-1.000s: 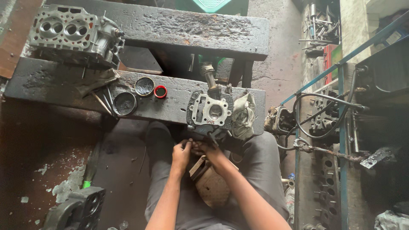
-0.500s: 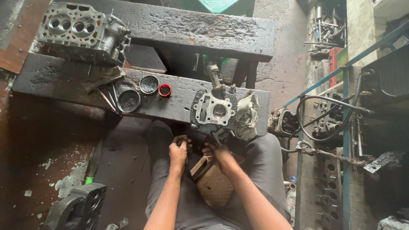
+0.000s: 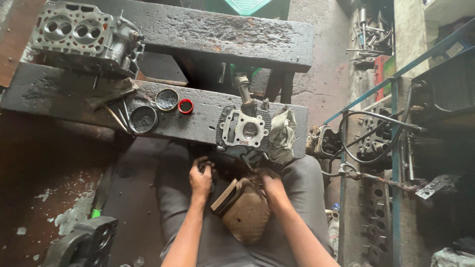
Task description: The person works on a metal cylinder head by hand on a wooden workbench. They wipe the surface and components with a rag and insert a thin metal rod into a port on the assembly.
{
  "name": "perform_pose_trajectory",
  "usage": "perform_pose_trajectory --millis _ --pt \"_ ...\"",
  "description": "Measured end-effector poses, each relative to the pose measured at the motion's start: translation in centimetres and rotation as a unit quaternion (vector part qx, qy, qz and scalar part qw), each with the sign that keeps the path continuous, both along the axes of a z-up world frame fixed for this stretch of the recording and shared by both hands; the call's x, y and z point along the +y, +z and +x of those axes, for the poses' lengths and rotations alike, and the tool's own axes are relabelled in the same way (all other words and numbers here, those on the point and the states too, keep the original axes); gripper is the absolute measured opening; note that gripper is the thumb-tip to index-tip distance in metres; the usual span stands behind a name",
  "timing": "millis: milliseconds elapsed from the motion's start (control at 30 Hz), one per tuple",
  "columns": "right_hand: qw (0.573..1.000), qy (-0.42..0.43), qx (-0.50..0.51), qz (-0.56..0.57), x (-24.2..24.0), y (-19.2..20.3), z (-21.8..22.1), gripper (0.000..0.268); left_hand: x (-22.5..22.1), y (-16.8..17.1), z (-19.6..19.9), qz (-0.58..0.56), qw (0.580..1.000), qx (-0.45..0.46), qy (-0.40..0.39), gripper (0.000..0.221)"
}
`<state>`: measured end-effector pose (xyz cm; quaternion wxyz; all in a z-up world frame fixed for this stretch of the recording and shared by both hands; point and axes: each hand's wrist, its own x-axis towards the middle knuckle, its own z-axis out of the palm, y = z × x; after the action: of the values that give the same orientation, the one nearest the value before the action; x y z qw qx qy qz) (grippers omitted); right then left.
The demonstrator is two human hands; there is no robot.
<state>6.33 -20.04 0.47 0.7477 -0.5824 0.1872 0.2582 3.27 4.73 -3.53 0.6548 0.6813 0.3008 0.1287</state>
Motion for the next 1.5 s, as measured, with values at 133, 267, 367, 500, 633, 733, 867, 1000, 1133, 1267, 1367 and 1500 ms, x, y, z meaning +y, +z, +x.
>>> perform_pose_trajectory --millis 133,267,367,500,633,733,867,1000,1133,1267,1367,1500 --pt "0.998 -0.042 -0.018 0.040 0.4 -1.5 1.2 0.024 0.4 -1.2 -0.1 -0.007 1.000 0.000 0.000 0.025" --pt "0.998 -0.051 -0.002 0.031 1.3 -1.3 2.0 0.023 1.2 -2.3 -0.5 0.021 0.999 0.017 0.020 0.025" --pt "0.997 -0.060 -0.015 0.045 2.0 -1.3 2.2 0.020 1.9 -1.9 -1.0 0.053 0.998 0.024 0.031 0.024" --pt "0.998 -0.056 -0.019 0.007 2.6 -0.6 2.6 0.019 3.7 1.7 -1.6 0.203 0.977 -0.003 0.061 0.019" --pt "0.993 -0.072 0.097 -0.016 3.1 -0.9 2.0 0.017 6.7 6.5 -3.0 0.183 0.973 -0.060 0.127 0.016" --pt "0.961 0.094 -0.107 -0.239 3.2 -3.2 1.3 0.024 10.4 7.1 -4.9 0.141 0.972 -0.071 0.177 0.016" --pt "0.924 0.199 -0.179 -0.273 3.9 -4.9 -1.0 0.024 15.9 1.4 -9.2 0.198 0.950 -0.011 0.242 0.014" --pt "0.858 0.302 -0.235 -0.343 5.3 -3.7 -3.0 0.024 20.5 -8.8 -14.6 0.256 0.927 0.079 0.261 0.014" --pt "0.755 0.365 -0.283 -0.465 7.3 -2.2 -3.3 0.022 21.5 -16.5 -18.1 0.122 0.929 0.220 0.271 0.023" --pt "0.696 0.369 -0.292 -0.542 8.6 -1.0 -3.8 0.017 20.6 -20.8 -19.3 0.121 0.913 0.323 0.217 0.026" --pt "0.684 0.388 -0.274 -0.553 8.8 -0.7 -3.7 0.017 19.8 -23.6 -18.1 0.166 0.897 0.345 0.221 0.024" --pt "0.639 0.399 -0.304 -0.583 8.3 -1.7 -3.6 0.020 20.7 -27.4 -15.0 0.165 0.911 0.343 0.162 0.023"
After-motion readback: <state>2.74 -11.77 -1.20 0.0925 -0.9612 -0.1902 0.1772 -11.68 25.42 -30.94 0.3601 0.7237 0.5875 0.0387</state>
